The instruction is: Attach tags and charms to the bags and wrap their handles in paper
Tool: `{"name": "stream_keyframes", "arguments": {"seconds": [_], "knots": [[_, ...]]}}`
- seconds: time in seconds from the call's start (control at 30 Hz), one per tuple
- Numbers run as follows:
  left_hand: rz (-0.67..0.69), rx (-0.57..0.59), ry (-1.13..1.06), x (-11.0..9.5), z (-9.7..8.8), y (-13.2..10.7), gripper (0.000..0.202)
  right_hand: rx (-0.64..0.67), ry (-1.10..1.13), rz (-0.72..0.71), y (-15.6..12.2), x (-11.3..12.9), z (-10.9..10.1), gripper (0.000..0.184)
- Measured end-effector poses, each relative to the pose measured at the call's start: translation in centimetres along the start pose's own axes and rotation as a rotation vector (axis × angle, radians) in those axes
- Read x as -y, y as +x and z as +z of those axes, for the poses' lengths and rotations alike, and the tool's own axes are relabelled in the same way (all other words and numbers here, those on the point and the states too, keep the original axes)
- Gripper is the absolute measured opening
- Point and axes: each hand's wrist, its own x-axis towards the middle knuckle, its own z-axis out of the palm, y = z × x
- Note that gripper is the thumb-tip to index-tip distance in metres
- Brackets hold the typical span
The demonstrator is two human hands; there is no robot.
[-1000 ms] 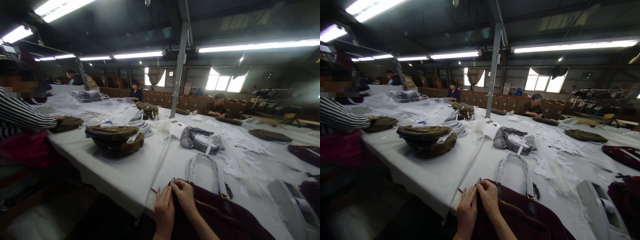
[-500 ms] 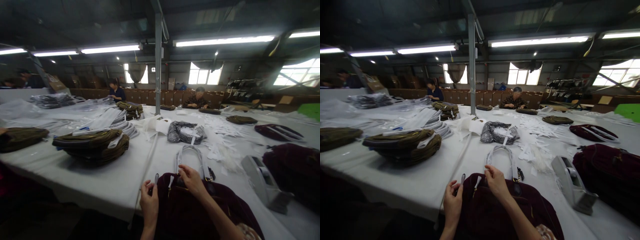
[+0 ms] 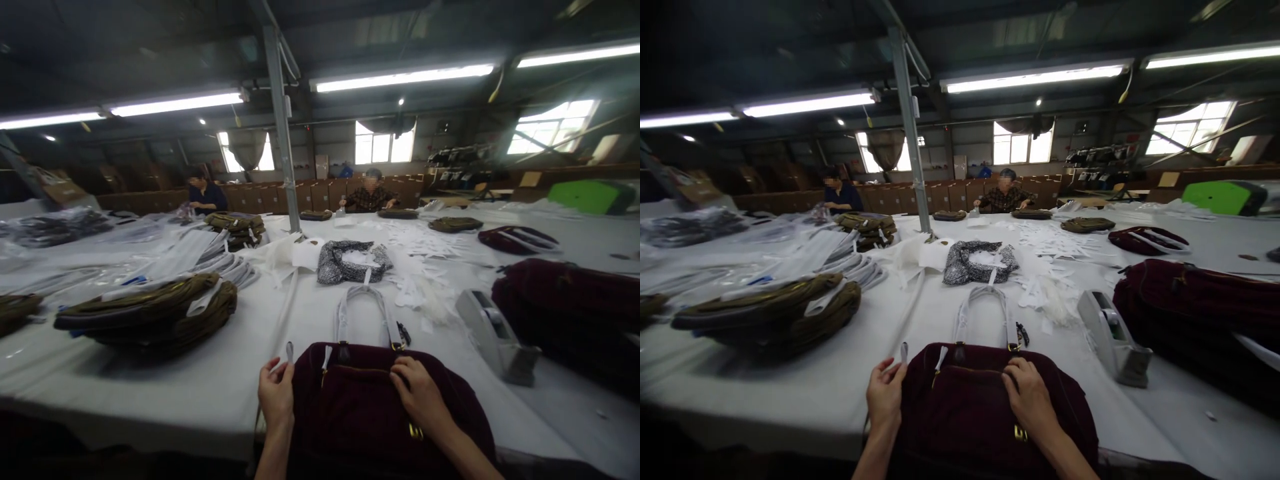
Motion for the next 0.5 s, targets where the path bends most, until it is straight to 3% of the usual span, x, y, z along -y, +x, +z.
{"name": "stream_keyframes", "arguments": {"seconds": [0.3, 0.5], "knots": [[-0.026, 0.008, -0.01, 0.1, -0.7, 0.2, 0.03, -0.068, 0.227, 0.106, 0.1, -0.4, -0.8, 0.025], [0.002, 0.024, 0.078, -0.1, -1.1, 0.2, 0.032, -0.288, 0.577, 0.421, 0.0, -2.1, -0.8, 0.033]]}}
